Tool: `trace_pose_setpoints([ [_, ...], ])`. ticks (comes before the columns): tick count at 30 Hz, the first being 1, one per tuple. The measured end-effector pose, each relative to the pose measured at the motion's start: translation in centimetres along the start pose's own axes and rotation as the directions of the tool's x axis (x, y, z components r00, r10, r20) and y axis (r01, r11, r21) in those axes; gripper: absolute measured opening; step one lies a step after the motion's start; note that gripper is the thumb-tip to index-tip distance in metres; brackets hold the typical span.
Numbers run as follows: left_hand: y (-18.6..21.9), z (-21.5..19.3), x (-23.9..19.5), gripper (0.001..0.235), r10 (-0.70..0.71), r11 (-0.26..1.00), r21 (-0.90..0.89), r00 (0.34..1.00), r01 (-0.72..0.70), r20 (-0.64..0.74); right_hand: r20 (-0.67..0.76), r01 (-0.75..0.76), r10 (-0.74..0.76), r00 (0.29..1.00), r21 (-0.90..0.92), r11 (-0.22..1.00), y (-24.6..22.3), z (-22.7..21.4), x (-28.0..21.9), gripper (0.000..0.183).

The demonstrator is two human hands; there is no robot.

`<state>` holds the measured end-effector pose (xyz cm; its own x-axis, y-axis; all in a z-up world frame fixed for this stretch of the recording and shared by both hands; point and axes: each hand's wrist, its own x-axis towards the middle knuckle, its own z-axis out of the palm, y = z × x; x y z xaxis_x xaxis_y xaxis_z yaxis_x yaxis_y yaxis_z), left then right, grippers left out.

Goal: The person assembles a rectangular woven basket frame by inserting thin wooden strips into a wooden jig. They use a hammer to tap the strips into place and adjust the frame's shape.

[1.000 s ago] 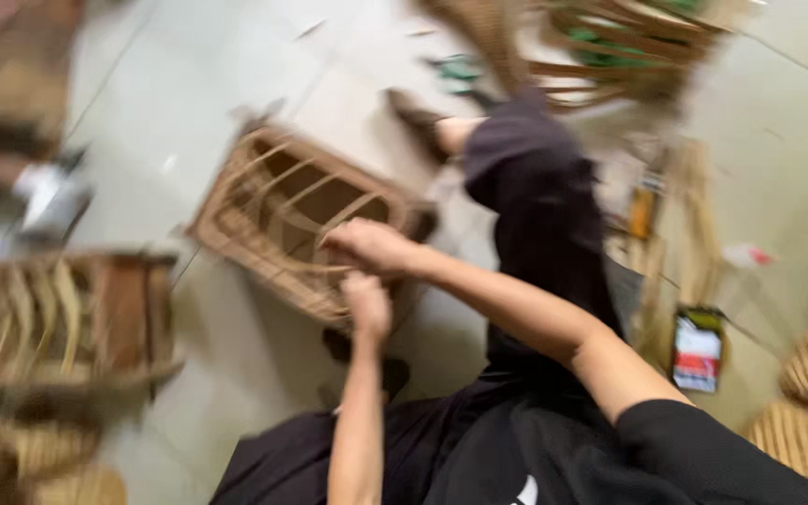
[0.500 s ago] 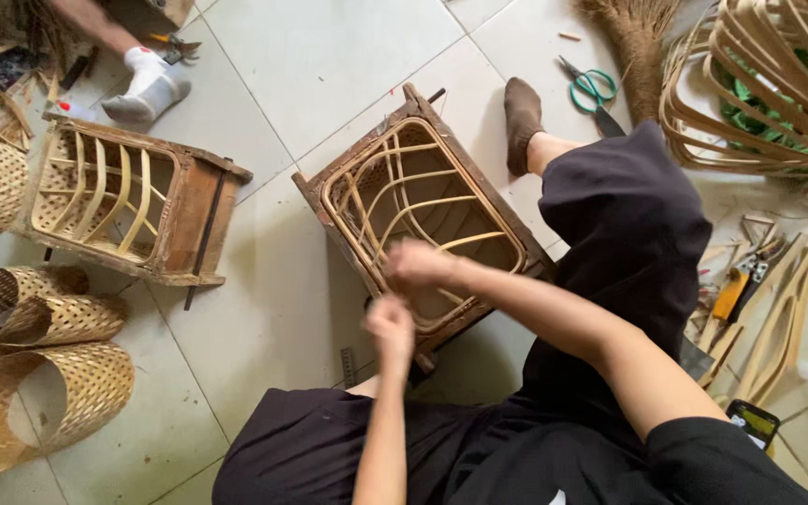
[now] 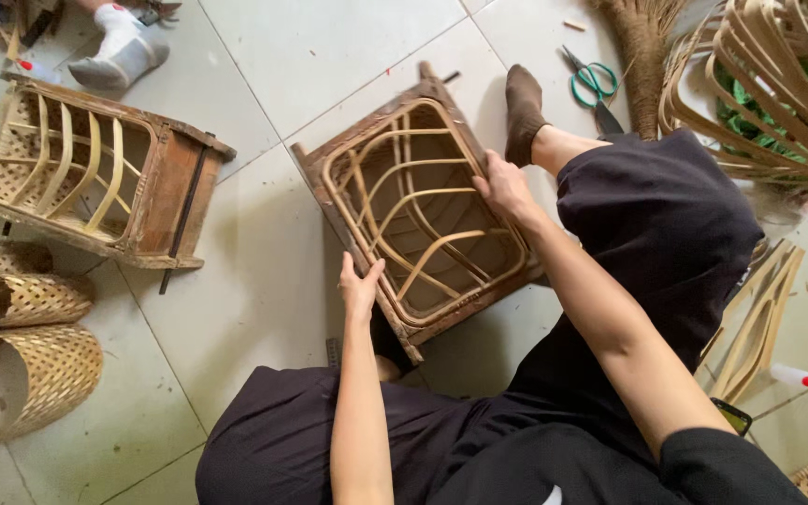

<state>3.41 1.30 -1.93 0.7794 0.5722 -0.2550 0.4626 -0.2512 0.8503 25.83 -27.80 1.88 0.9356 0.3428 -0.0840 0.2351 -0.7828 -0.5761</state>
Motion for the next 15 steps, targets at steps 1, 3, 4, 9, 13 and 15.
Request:
trace_pose_setpoints([
  [1, 0.4, 0.4, 0.3, 0.091, -0.015, 0.999, -0.041, 0.999, 0.017, 0.049, -0.013, -0.001, 0.001, 1.0, -0.01, 1.0, 0.4, -0.9, -0.6, 0.043],
  [3, 0.9, 1.2, 0.6, 0.09, 0.014, 0.988, -0.156, 0.987, 0.012, 0.16, -0.029, -0.067, 0.062, 0.998, -0.205, 0.977, 0.9, -2.9, -2.1, 0.045],
  [4, 1.0, 1.7, 0.6, 0.088, 0.059, 0.973, -0.233, 0.974, -0.007, 0.217, -0.039, -0.099, 0.092, 0.995, -0.301, 0.949, 0.9, -3.8, -3.0, 0.046],
  [9, 1.3, 1.7, 1.1, 0.081, 0.142, 0.923, -0.384, 0.946, -0.021, 0.29, -0.247, 0.418, -0.544, 0.802, -0.416, 0.807, -5.7, -5.0, -6.8, 0.043],
  [13, 1.9, 1.7, 0.6, 0.066, 0.09, 0.909, -0.414, 0.947, 0.048, 0.308, 0.61, 0.668, -0.373, 0.699, -0.37, 0.646, -13.4, 1.6, -9.7, 0.022],
  [15, 2.2, 1.5, 0.6, 0.063, 0.095, 0.912, -0.409, 0.948, 0.04, 0.304, 0.377, 0.794, -0.718, 0.585, -0.083, 0.603, -14.1, 3.5, -9.7, 0.051],
])
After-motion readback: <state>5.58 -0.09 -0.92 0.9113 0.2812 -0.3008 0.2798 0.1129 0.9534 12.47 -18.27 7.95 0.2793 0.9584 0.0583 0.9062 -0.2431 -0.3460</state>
